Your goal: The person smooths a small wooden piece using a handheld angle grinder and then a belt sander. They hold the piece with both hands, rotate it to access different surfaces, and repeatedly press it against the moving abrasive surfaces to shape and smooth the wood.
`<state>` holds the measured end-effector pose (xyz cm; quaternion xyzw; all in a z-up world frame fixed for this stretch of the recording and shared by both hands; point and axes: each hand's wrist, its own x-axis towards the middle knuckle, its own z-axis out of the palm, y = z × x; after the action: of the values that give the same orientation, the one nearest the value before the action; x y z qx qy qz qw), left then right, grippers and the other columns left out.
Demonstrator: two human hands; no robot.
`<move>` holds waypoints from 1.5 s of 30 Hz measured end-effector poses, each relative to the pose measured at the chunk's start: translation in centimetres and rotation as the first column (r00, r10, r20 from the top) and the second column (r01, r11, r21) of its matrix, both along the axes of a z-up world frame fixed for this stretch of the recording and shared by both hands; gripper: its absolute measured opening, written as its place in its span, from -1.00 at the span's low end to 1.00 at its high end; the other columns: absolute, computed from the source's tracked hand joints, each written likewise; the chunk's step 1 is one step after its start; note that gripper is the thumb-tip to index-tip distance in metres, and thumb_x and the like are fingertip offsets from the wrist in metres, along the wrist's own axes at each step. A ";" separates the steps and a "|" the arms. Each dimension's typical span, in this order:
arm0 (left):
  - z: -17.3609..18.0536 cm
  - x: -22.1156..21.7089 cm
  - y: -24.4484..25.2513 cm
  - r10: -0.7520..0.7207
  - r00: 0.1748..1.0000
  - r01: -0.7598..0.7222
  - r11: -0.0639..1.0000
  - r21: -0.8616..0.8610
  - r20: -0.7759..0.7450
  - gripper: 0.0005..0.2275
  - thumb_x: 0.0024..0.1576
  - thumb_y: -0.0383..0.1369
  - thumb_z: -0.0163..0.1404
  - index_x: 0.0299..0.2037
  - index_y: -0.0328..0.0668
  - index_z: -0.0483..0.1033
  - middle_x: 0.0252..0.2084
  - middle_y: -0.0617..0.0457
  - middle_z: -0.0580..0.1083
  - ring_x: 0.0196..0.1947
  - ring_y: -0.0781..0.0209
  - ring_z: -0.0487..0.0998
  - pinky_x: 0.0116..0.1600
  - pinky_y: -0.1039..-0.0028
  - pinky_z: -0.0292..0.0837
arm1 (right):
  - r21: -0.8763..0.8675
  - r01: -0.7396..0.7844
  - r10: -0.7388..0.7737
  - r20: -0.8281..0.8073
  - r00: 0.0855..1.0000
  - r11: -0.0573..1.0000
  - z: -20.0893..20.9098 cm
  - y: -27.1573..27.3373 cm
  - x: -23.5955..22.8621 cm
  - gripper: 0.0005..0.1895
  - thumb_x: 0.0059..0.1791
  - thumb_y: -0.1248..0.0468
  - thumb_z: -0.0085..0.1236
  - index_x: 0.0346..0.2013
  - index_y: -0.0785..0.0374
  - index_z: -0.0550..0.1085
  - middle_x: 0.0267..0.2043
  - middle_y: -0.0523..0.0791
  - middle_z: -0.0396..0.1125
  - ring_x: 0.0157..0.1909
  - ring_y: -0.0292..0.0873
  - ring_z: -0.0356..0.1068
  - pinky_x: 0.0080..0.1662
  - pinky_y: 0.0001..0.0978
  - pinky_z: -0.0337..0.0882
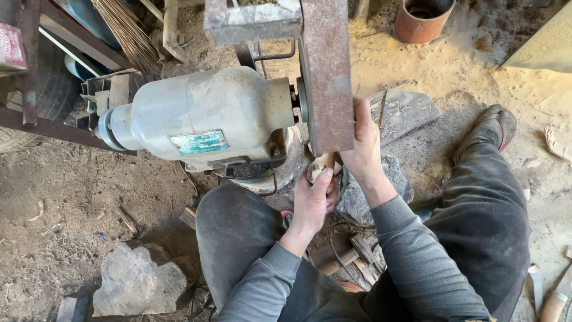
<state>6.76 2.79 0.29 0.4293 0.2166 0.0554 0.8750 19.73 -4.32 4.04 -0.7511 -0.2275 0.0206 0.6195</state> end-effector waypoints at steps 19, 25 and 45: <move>-0.3 -6.8 0.0 -0.140 0.973 0.142 0.990 -0.005 -0.181 -0.71 0.15 -0.21 0.08 -0.06 -0.20 0.37 -0.57 0.21 0.28 -0.74 0.49 0.21 -0.69 0.62 0.04 | -0.190 -0.030 0.013 -0.087 0.996 0.981 -1.5 -3.3 -5.5 -0.67 0.16 0.25 -0.07 0.17 0.32 0.21 -0.13 0.12 0.44 -0.21 0.00 0.54 -0.22 -0.18 0.58; -1.2 -3.3 -0.7 -0.194 0.972 0.202 0.978 0.044 -0.131 -0.62 0.21 -0.22 0.18 -0.09 -0.47 0.38 -0.46 0.13 0.42 -0.66 0.51 0.30 -0.65 0.66 0.06 | 0.024 -0.016 0.015 0.014 1.000 1.000 -1.1 -4.2 -3.0 -0.73 0.26 0.25 -0.16 0.23 0.29 0.20 -0.05 0.01 0.42 -0.05 -0.23 0.42 -0.08 -0.39 0.45; -0.4 2.0 0.0 0.033 0.999 -0.027 0.987 0.158 -0.034 -0.56 0.15 -0.21 0.19 0.07 -0.31 0.28 -0.35 0.14 0.44 -0.58 0.50 0.32 -0.57 0.67 0.17 | 0.162 -0.060 0.064 -0.017 0.998 0.985 -0.3 -1.6 1.3 -0.72 0.28 0.25 -0.15 0.28 0.24 0.17 0.06 -0.06 0.40 0.09 -0.25 0.39 0.10 -0.39 0.44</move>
<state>8.76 2.83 -0.14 0.4948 0.2341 0.0778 0.8333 21.04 -5.92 3.74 -0.6907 -0.2446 0.0297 0.6799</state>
